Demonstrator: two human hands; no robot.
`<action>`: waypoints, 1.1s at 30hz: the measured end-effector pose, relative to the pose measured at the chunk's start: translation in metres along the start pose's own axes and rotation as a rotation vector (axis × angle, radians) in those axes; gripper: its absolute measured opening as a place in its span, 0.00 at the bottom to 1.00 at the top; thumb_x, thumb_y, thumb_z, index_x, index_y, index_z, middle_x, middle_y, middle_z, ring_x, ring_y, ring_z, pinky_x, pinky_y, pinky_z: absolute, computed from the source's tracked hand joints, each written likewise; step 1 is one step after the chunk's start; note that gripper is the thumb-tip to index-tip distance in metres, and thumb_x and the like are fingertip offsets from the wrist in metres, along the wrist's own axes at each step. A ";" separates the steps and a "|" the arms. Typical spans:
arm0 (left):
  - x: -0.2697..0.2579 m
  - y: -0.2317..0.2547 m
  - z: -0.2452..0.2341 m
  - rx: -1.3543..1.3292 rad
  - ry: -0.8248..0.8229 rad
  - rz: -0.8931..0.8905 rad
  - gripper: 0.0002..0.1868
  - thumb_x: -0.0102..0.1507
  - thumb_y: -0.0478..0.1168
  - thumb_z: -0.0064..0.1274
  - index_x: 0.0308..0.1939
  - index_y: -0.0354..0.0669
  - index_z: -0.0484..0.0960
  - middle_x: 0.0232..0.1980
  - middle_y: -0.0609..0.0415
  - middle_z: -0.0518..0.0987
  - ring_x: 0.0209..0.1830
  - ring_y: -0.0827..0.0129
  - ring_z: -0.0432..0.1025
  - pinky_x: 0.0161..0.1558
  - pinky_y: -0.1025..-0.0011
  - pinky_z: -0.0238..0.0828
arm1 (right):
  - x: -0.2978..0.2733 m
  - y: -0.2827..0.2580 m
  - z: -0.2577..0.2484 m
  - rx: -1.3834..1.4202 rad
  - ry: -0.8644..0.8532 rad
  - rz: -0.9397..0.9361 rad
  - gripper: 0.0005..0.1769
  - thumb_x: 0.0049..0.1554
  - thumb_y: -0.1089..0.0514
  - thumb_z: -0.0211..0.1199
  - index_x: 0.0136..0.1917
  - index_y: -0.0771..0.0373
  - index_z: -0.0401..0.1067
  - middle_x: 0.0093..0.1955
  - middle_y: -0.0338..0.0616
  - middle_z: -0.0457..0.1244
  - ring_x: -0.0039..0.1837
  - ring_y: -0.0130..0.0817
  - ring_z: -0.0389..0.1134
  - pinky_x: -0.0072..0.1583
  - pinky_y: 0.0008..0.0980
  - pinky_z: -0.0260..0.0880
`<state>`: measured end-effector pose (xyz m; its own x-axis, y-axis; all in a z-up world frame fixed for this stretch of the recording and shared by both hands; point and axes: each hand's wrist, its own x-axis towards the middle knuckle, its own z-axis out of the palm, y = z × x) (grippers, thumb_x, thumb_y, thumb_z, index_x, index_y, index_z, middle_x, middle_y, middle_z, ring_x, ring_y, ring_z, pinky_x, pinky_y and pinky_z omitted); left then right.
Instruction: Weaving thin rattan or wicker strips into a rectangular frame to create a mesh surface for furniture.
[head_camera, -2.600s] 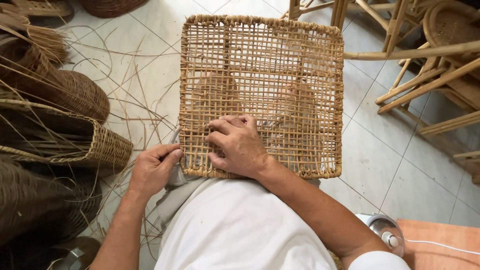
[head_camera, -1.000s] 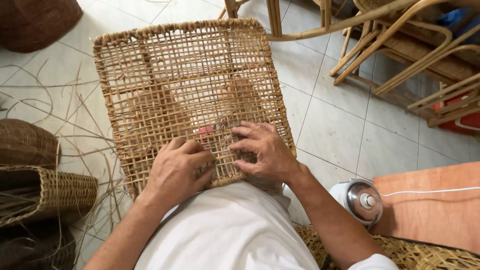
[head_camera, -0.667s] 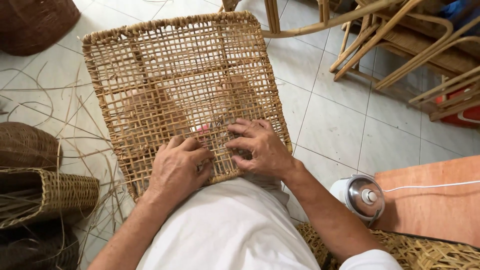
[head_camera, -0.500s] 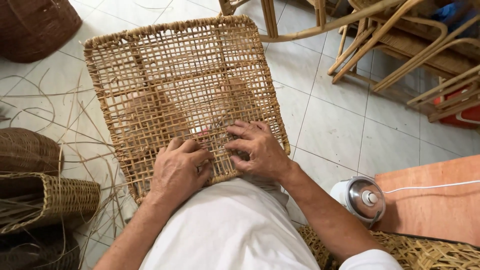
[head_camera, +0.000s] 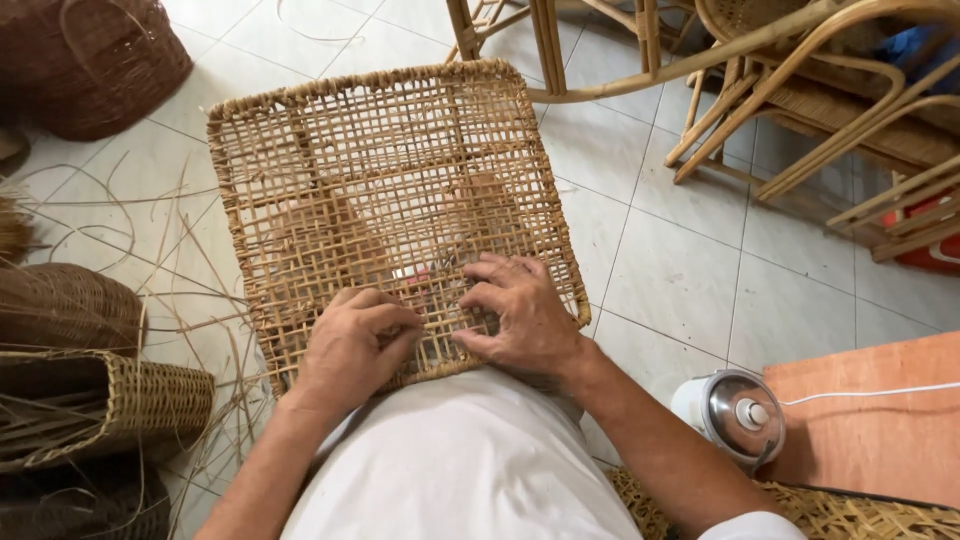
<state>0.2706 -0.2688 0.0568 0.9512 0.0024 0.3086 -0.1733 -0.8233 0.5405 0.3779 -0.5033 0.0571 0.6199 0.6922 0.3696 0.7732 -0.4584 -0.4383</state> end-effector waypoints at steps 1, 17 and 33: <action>-0.004 -0.003 -0.003 -0.090 -0.001 -0.029 0.07 0.55 0.47 0.64 0.38 0.62 0.89 0.40 0.59 0.82 0.49 0.55 0.76 0.45 0.60 0.75 | -0.002 -0.001 0.005 -0.037 0.022 -0.016 0.17 0.46 0.38 0.75 0.46 0.44 0.80 0.64 0.36 0.69 0.72 0.43 0.67 0.72 0.49 0.56; 0.002 0.009 0.010 0.202 -0.046 -0.049 0.13 0.53 0.63 0.62 0.35 0.71 0.82 0.40 0.66 0.74 0.49 0.62 0.72 0.46 0.61 0.70 | 0.000 0.000 -0.013 -0.027 0.099 -0.046 0.13 0.50 0.39 0.72 0.42 0.44 0.77 0.60 0.35 0.70 0.71 0.42 0.67 0.70 0.47 0.57; -0.119 -0.093 -0.062 -0.178 0.295 -0.586 0.24 0.69 0.32 0.53 0.70 0.32 0.76 0.62 0.41 0.77 0.49 0.59 0.73 0.48 0.63 0.72 | -0.046 0.077 -0.054 0.527 0.122 0.600 0.32 0.62 0.55 0.55 0.77 0.66 0.56 0.74 0.57 0.58 0.67 0.42 0.66 0.65 0.37 0.69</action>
<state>0.1579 -0.1578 0.0183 0.7958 0.5951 0.1122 0.2864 -0.5331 0.7961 0.4161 -0.6008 0.0499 0.9429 0.3322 0.0226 0.1586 -0.3886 -0.9077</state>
